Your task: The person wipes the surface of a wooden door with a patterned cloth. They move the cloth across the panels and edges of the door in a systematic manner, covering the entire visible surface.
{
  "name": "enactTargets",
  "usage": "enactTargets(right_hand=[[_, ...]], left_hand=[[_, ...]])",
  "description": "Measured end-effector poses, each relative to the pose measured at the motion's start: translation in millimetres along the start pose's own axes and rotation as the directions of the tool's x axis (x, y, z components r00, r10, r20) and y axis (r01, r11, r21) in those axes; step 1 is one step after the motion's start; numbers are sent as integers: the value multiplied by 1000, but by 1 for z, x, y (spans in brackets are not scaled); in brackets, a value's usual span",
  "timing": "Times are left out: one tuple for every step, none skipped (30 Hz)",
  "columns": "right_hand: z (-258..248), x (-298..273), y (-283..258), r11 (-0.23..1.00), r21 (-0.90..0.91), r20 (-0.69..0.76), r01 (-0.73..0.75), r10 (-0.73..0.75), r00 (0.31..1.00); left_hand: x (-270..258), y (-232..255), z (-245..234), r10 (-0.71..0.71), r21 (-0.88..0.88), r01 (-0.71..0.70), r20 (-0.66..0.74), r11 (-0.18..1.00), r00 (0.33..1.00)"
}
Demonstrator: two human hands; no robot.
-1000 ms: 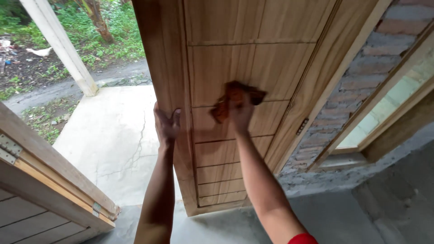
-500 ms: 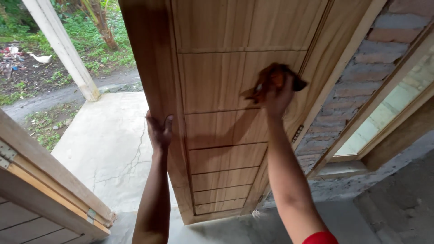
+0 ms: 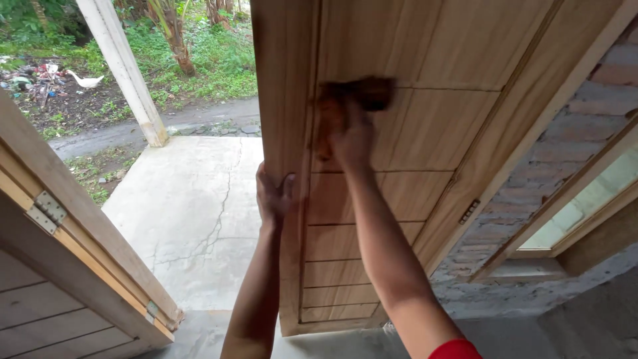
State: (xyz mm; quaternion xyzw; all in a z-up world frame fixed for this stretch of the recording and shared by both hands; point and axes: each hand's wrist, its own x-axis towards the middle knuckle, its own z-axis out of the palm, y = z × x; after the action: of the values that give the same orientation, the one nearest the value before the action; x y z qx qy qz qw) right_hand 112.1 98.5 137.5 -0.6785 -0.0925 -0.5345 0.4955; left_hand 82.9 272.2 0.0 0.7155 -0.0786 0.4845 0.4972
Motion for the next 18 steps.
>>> enactTargets(right_hand=[[8,-8,-29,985,-101,96,138,-128,987],[15,-15,-58,942,-186,204,279,-241,949],[20,-15,-40,943,-190,200,274,-236,951],[25,-15,-22,959,-147,208,242,-209,955],[28,-15,-3,972,-106,218,211,-184,958],[16,-10,6,972,-112,215,207,-180,960],[3,-5,15,942,-319,260,99,-13,966],[-11,1,25,857,-516,266,1,159,951],[-31,14,24,852,-523,259,-2,162,952],[-52,26,23,917,-398,125,-14,69,990],[-73,38,22,964,-266,-23,-1,-5,1000],[-95,50,56,962,-274,-30,-5,-3,1000],[-115,63,89,996,53,-155,-77,84,984],[-137,75,121,919,381,-243,-100,204,948],[-151,72,107,920,380,-250,-97,203,947],[-165,70,92,994,66,-316,-90,106,943],[-179,69,77,963,-256,-347,-87,-7,938],[-180,68,101,962,-257,-354,-87,-10,935]], left_hand=[[0,0,-1,-15,8,15,11,1000,1000],[0,1,-1,-30,17,29,22,999,999],[0,-2,0,-28,16,28,29,999,999],[0,-6,0,-37,30,35,42,999,998],[-1,-8,2,-46,41,44,55,998,997],[0,-7,-1,-47,39,45,62,998,997],[0,-5,-3,-54,39,51,74,998,996],[0,-3,-4,-60,39,57,86,998,995],[0,-2,-4,-59,32,56,93,998,994],[1,-1,-3,-49,14,48,86,999,995],[1,-1,-3,-41,-3,41,79,999,996],[1,-1,-2,-40,-9,41,88,999,995],[1,0,-2,-13,-29,16,76,999,997],[1,0,-3,13,-48,-10,64,999,998],[0,-2,-1,18,-52,-14,68,999,998],[0,-4,0,25,-42,-22,59,999,998],[0,-6,3,33,-33,-32,49,999,998],[1,-8,4,40,-39,-38,52,999,998]])
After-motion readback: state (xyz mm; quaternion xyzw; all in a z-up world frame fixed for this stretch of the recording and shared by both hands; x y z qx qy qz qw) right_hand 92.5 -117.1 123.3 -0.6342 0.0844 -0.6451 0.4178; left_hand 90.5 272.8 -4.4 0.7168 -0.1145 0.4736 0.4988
